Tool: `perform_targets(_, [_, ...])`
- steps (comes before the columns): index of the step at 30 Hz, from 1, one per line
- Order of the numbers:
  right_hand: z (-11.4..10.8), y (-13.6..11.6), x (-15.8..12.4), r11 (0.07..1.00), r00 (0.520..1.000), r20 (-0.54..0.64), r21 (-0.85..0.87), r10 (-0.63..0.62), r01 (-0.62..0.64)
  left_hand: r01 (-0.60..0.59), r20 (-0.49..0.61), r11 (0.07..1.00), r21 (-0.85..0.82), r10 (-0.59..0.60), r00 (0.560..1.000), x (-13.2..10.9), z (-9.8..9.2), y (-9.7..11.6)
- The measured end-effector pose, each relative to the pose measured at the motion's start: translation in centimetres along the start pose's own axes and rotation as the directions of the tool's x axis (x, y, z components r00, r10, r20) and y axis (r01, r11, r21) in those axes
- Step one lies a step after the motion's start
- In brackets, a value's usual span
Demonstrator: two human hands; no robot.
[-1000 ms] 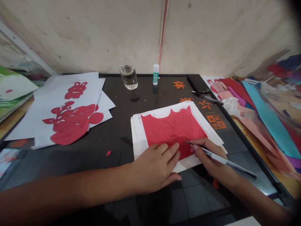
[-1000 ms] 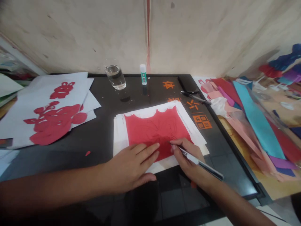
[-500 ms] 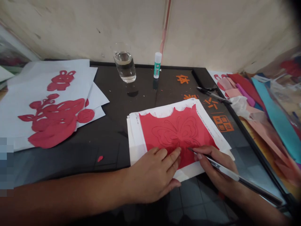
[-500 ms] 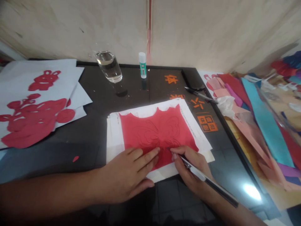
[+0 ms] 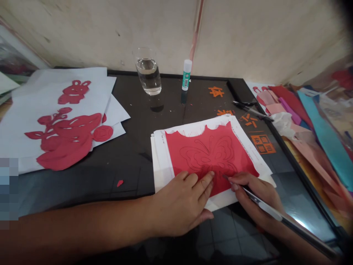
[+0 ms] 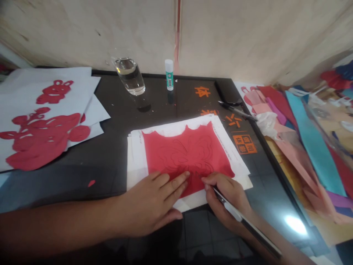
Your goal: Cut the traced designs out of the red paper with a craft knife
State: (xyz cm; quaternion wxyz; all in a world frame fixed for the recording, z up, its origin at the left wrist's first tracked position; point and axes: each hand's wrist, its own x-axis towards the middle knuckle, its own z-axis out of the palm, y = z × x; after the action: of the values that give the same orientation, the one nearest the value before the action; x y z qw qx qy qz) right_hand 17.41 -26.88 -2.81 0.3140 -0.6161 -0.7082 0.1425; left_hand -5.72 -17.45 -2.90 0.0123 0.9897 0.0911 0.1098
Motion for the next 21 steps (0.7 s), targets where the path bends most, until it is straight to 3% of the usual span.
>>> perform_targets(8, [-0.2,-1.3,0.2,0.998,0.998,-0.066,-0.059,0.017,-0.021,-0.001,-0.074,1.000,0.019,0.003,0.997,-0.1,0.0,0.0])
perform_targets(14, [0.5,-1.5,0.0,0.993,0.995,-0.010,-0.057,0.102,-0.102,0.010,-0.110,1.000,0.001,-0.010,0.994,-0.3,0.3,0.0])
perform_targets(21, [0.6,-1.2,-0.2,0.992,0.995,0.012,-0.084,0.098,-0.097,0.004,-0.103,1.000,-0.011,-0.005,0.995,-0.3,0.3,0.0])
